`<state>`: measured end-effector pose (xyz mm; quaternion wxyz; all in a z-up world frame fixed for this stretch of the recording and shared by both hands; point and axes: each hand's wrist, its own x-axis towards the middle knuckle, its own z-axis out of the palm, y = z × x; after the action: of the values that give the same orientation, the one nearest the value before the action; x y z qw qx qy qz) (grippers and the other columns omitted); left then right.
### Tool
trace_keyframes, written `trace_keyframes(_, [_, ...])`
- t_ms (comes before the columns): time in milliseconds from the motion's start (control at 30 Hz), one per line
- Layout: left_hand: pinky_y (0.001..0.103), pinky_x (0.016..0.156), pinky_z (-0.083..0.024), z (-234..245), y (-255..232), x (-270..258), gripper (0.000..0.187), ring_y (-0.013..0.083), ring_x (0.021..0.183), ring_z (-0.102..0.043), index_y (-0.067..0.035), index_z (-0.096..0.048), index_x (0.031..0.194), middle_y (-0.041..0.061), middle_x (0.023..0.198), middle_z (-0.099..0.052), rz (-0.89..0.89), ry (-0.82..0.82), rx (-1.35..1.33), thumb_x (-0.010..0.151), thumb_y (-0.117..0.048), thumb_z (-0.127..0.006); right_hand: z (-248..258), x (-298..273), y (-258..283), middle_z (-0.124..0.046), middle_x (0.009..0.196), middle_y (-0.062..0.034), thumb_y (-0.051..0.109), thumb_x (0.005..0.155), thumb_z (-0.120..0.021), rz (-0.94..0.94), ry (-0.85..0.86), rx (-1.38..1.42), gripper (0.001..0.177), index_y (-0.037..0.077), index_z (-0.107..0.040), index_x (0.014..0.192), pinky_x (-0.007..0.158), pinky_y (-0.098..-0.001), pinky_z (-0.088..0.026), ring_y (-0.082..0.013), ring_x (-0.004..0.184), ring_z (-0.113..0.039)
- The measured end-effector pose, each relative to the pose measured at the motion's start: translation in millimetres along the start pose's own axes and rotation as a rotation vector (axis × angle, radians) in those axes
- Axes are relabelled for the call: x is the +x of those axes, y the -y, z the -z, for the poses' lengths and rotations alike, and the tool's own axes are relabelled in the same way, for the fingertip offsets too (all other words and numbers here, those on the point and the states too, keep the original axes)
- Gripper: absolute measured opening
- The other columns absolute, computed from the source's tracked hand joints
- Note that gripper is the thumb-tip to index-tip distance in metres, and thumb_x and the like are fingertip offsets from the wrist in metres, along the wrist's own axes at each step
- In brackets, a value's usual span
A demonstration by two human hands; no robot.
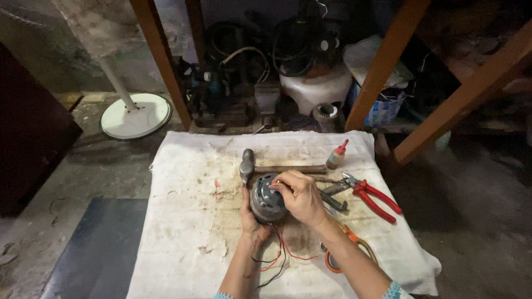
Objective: The person is repairing a small electric motor on a white cloth placed on the floor. They use a hammer to tap the motor casing and a screwdriver to adjust internal components while holding the motor with their other hand.
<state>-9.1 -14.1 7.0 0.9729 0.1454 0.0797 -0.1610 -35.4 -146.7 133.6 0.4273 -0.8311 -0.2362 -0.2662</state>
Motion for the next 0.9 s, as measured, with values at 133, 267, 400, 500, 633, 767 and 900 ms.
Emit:
trace_keyframes(133, [0.047, 0.100, -0.053, 8.7, 2.9, 5.2, 0.063, 0.0272, 0.112, -0.068, -0.010, -0.065, 0.128, 0.011, 0.124, -0.071, -0.026, -0.014, -0.011, 0.094, -0.062, -0.056, -7.4, -1.4, 1.1, -0.072, 0.085, -0.0140, 0.007, 0.089, -0.071, 0.004, -0.042, 0.023, 0.007, 0.000, -0.069, 0.088, 0.070, -0.0377, -0.054, -0.0313, 0.079, -0.072])
trace_keyframes(267, [0.046, 0.099, -0.054, 6.2, 1.5, 6.9, 0.060, 0.0262, 0.111, -0.069, -0.012, -0.067, 0.127, 0.009, 0.123, -0.073, -0.001, -0.025, 0.007, 0.092, -0.059, -0.056, -10.1, 2.2, 1.3, -0.072, 0.083, -0.0144, 0.005, 0.087, -0.070, 0.008, -0.078, 0.008, 0.005, 0.000, -0.069, 0.088, 0.069, -0.0382, -0.054, -0.0312, 0.078, -0.072])
trace_keyframes(400, [0.046, 0.100, -0.054, 3.6, 0.7, 7.7, 0.058, 0.0260, 0.111, -0.069, -0.013, -0.066, 0.128, 0.008, 0.124, -0.072, 0.029, -0.005, 0.000, 0.094, -0.058, -0.057, -8.4, 5.4, 4.5, -0.071, 0.081, -0.0144, 0.005, 0.085, -0.072, 0.035, -0.111, -0.030, 0.004, 0.001, -0.070, 0.086, 0.068, -0.0384, -0.053, -0.0313, 0.076, -0.070])
trace_keyframes(500, [0.046, 0.098, -0.055, 8.9, 2.7, 11.1, 0.058, 0.0261, 0.109, -0.069, -0.012, -0.067, 0.127, 0.009, 0.122, -0.073, 0.026, 0.016, 0.013, 0.093, -0.058, -0.057, -5.3, 4.9, 6.7, -0.071, 0.080, -0.0140, 0.004, 0.085, -0.072, -0.047, -0.120, -0.039, 0.003, 0.001, -0.070, 0.085, 0.065, -0.0378, -0.053, -0.0302, 0.073, -0.071])
trace_keyframes(633, [0.046, 0.099, -0.055, 16.2, 3.3, 16.7, 0.057, 0.0253, 0.111, -0.069, -0.012, -0.066, 0.127, 0.009, 0.122, -0.072, 0.005, 0.075, 0.018, 0.094, -0.057, -0.057, -2.4, 5.0, 9.5, -0.071, 0.080, -0.0139, 0.003, 0.084, -0.073, 0.022, -0.141, -0.038, 0.004, 0.001, -0.070, 0.085, 0.066, -0.0377, -0.053, -0.0306, 0.075, -0.071])
trace_keyframes(767, [0.045, 0.098, -0.055, 15.8, 2.6, 16.8, 0.058, 0.0248, 0.109, -0.069, -0.011, -0.066, 0.127, 0.009, 0.121, -0.073, -0.003, 0.036, 0.058, 0.095, -0.058, -0.056, -0.8, 4.2, 10.8, -0.072, 0.080, -0.0136, 0.004, 0.084, -0.073, -0.002, -0.129, -0.037, 0.005, 0.001, -0.070, 0.086, 0.066, -0.0376, -0.054, -0.0301, 0.074, -0.071])
trace_keyframes(900, [0.044, 0.097, -0.056, 13.3, 1.7, 16.8, 0.056, 0.0248, 0.107, -0.071, -0.011, -0.067, 0.125, 0.009, 0.119, -0.074, -0.002, 0.039, 0.023, 0.094, -0.056, -0.054, -7.6, 1.4, 7.2, -0.073, 0.082, -0.0130, 0.005, 0.087, -0.072, -0.057, -0.184, 0.003, 0.004, 0.002, -0.072, 0.088, 0.066, -0.0363, -0.055, -0.0284, 0.076, -0.073])
